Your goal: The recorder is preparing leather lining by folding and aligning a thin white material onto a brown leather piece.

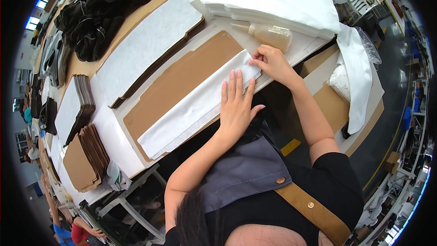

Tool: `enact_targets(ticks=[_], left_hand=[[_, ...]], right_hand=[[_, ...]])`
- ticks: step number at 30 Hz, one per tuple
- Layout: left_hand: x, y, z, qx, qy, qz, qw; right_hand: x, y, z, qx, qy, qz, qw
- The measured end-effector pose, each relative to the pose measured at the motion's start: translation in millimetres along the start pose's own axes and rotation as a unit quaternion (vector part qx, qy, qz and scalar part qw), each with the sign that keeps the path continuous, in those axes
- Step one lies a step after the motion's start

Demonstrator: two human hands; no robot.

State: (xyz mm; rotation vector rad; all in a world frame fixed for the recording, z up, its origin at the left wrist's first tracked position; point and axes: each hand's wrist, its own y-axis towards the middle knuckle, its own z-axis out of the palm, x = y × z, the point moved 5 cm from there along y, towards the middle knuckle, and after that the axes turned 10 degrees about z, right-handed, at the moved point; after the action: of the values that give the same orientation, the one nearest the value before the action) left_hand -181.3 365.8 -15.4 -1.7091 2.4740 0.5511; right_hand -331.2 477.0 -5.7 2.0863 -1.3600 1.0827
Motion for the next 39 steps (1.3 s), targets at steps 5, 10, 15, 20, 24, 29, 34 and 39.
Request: enact_targets(ticks=[5, 10, 15, 20, 24, 29, 34, 39], left_hand=[[-3, 14, 3, -0.02, -0.003, 0.005, 1.0], [-3, 14, 3, -0.018, 0.005, -0.009, 1.0], [-2, 18, 5, -0.03, 0.01, -0.017, 0.999], [-4, 17, 8, -0.012, 0.026, -0.024, 0.999], [-3, 14, 7, -0.001, 0.019, -0.03, 0.999], [20, 3, -15, -0.134, -0.258, -0.032, 0.956], [29, -65, -44, -0.064, -0.162, -0.057, 0.983], [31, -135, -51, 0.029, 0.015, -0.149, 0.988]], right_hand=[[-10, 8, -1, 0.055, 0.057, 0.028, 0.996], [-6, 8, -3, 0.061, 0.029, 0.032, 0.997], [-2, 7, -5, 0.051, 0.017, 0.039, 0.998], [-2, 2, -6, 0.003, 0.047, 0.049, 0.998], [11, -20, -8, -0.088, 0.076, 0.028, 0.993], [21, -42, 16, -0.043, 0.149, -0.099, 0.983], [26, -48, 14, -0.075, 0.041, -0.107, 0.991], [67, -84, 67, 0.006, -0.109, -0.262, 0.959]])
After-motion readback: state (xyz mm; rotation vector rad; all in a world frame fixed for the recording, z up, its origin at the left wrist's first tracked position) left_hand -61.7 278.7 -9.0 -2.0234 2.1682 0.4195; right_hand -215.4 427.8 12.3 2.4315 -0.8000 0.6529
